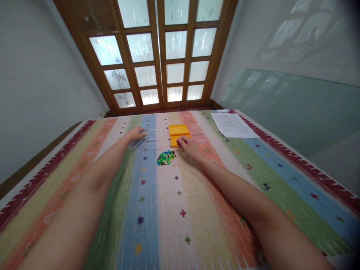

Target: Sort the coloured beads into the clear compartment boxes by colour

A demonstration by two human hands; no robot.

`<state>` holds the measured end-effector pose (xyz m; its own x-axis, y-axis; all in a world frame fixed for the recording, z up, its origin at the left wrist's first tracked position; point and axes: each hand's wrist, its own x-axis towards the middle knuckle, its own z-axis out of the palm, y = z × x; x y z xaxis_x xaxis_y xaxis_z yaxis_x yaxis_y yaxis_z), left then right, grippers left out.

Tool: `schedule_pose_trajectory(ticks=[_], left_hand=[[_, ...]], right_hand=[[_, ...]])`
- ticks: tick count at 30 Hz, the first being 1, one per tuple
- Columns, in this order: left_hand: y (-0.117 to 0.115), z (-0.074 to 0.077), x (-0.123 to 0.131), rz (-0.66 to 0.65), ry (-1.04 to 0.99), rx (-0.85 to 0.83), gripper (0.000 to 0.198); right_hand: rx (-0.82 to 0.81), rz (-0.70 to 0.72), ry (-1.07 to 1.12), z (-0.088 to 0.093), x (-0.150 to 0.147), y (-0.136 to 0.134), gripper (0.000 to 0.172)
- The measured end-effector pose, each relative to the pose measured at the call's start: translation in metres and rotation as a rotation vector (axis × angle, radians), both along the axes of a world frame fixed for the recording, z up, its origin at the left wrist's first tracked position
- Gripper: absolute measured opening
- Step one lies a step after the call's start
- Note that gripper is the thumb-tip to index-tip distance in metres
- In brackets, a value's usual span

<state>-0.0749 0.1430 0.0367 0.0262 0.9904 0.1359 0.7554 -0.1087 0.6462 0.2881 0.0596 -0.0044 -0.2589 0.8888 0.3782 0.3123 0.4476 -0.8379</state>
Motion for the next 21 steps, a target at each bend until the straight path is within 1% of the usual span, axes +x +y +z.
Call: schedule_pose_trajectory(ticks=[3,8,11,14,17,19,21], left_hand=[[-0.004,-0.002,-0.011,-0.084,0.103,-0.084,0.034],[-0.004,-0.004,-0.024,-0.107,0.072,-0.138,0.028],[-0.005,-0.005,-0.030,-0.090,0.116,-0.156,0.027],[-0.010,-0.005,-0.038,-0.007,0.191,-0.137,0.031],[-0.023,-0.001,-0.045,0.074,0.218,-0.056,0.034],[-0.039,0.004,-0.044,0.168,0.189,0.096,0.037],[-0.057,0.010,-0.034,0.279,0.062,0.302,0.039]], right_hand=[[0.005,0.002,-0.008,0.000,0.000,-0.001,0.036],[-0.021,0.015,-0.002,0.001,-0.002,-0.004,0.034],[-0.035,0.022,0.004,-0.001,-0.004,-0.005,0.033],[-0.038,0.015,-0.005,-0.001,-0.004,-0.005,0.034],[-0.025,0.008,-0.024,0.000,-0.004,-0.005,0.034],[-0.002,0.001,-0.049,0.002,-0.005,-0.005,0.034],[0.036,0.005,-0.069,0.004,-0.009,-0.007,0.033]])
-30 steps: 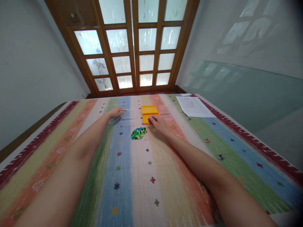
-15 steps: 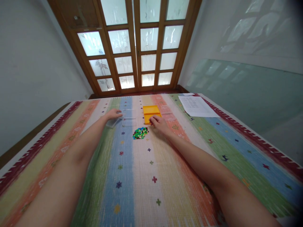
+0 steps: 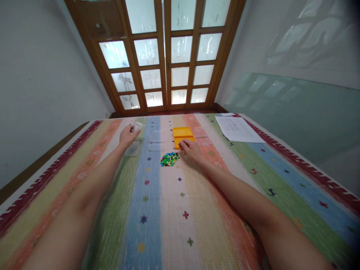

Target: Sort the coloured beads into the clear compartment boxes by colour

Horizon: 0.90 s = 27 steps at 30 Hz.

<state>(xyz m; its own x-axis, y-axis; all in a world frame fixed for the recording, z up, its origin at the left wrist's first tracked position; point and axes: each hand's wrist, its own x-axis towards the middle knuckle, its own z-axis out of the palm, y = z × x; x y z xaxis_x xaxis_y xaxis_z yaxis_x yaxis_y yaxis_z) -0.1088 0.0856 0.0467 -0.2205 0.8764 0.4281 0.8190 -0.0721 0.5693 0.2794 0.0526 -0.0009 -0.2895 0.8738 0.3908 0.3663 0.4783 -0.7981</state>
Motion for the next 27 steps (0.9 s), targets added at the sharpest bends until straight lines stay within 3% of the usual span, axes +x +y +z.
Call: schedule_pose_trajectory(ticks=[1,3,8,12,17,21,27], left_hand=[[-0.010,0.003,0.008,0.013,-0.073,0.095,0.040],[-0.028,0.006,0.030,-0.113,-0.209,0.159,0.044],[-0.058,-0.001,0.098,-0.503,-0.675,0.120,0.057],[-0.070,-0.016,0.146,-0.646,-0.906,0.048,0.057],[-0.083,-0.028,0.176,-0.671,-1.035,-0.074,0.044],[-0.088,-0.032,0.174,-0.629,-0.989,-0.095,0.036],[-0.091,-0.038,0.168,-0.530,-0.809,-0.063,0.040]], right_hand=[[0.023,0.009,-0.005,0.002,-0.002,-0.002,0.033],[0.069,0.041,-0.011,0.006,-0.007,-0.007,0.032],[0.190,0.090,0.021,0.028,-0.019,-0.026,0.025],[0.323,0.072,0.040,0.042,-0.021,-0.035,0.027],[0.426,0.120,-0.081,0.041,-0.020,-0.037,0.031],[0.385,0.139,-0.144,0.033,-0.021,-0.037,0.028],[0.406,0.098,-0.278,0.024,-0.023,-0.036,0.028]])
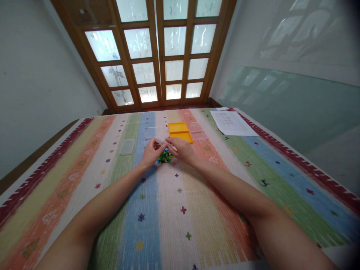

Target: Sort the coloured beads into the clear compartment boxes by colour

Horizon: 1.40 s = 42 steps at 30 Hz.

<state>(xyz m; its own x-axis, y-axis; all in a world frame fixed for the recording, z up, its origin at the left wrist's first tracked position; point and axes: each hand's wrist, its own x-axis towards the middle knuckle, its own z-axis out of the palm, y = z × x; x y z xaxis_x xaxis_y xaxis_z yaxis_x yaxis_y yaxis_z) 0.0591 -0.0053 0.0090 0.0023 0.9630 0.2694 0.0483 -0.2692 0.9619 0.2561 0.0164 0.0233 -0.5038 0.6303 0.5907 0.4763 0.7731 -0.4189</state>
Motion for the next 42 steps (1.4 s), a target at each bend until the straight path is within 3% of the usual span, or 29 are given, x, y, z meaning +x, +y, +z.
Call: schedule_pose_trajectory(ticks=[6,10,14,20,28,31,35,42], left_hand=[[-0.008,-0.003,0.006,0.130,0.119,0.004,0.035],[-0.014,0.000,0.009,0.011,0.073,0.022,0.030],[-0.013,0.004,0.008,-0.141,0.045,0.013,0.027],[-0.008,0.002,0.008,-0.177,-0.099,-0.092,0.047],[-0.014,0.001,0.010,-0.273,-0.123,-0.123,0.075],[-0.014,0.002,0.007,-0.262,0.018,-0.072,0.079],[-0.012,0.005,0.001,-0.176,0.376,0.025,0.076],[-0.017,0.020,-0.006,-0.144,0.765,0.267,0.075]], right_hand=[[0.021,-0.030,-0.053,-0.008,-0.004,0.000,0.034],[-0.036,-0.131,0.061,-0.006,0.001,0.006,0.036],[-0.148,-0.125,0.218,0.004,0.012,0.015,0.035],[-0.277,-0.128,0.359,0.009,0.017,0.020,0.035],[-0.540,0.016,0.503,0.002,0.017,0.033,0.038],[-0.593,0.042,0.520,0.000,0.018,0.035,0.038],[-0.548,0.019,0.532,0.003,0.019,0.033,0.039],[-0.534,-0.011,0.529,0.006,0.022,0.035,0.044]])
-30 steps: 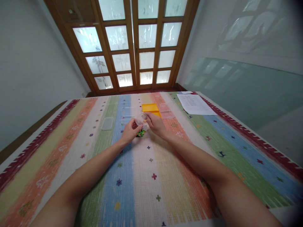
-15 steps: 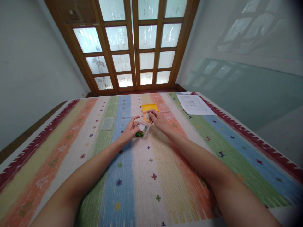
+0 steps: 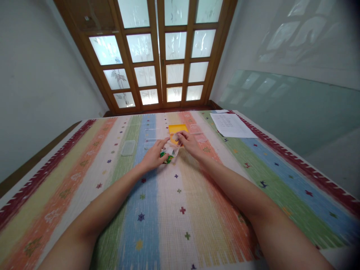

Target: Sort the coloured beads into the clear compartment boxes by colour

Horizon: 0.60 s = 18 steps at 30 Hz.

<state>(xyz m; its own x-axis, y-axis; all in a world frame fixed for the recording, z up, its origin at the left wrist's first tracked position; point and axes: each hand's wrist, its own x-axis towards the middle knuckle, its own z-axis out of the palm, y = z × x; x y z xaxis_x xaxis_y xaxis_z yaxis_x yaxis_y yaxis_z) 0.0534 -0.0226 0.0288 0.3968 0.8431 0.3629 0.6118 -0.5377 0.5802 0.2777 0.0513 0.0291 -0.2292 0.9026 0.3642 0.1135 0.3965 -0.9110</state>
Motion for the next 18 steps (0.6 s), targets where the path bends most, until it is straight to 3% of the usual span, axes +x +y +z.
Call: schedule_pose_trajectory(ticks=[6,10,15,18], left_hand=[[0.007,0.009,0.005,0.008,0.260,0.081,0.065],[0.029,0.012,0.003,0.003,0.226,0.055,0.062],[0.059,-0.005,-0.007,0.183,0.058,0.008,0.059],[0.072,-0.020,-0.011,0.261,0.046,0.004,0.061]], right_hand=[[-0.004,0.038,0.002,-0.002,0.001,0.002,0.042],[0.031,-0.007,-0.014,-0.002,0.004,0.004,0.040],[0.081,-0.181,-0.007,-0.008,0.009,0.013,0.044],[0.061,-0.193,0.015,-0.011,0.012,0.018,0.045]])
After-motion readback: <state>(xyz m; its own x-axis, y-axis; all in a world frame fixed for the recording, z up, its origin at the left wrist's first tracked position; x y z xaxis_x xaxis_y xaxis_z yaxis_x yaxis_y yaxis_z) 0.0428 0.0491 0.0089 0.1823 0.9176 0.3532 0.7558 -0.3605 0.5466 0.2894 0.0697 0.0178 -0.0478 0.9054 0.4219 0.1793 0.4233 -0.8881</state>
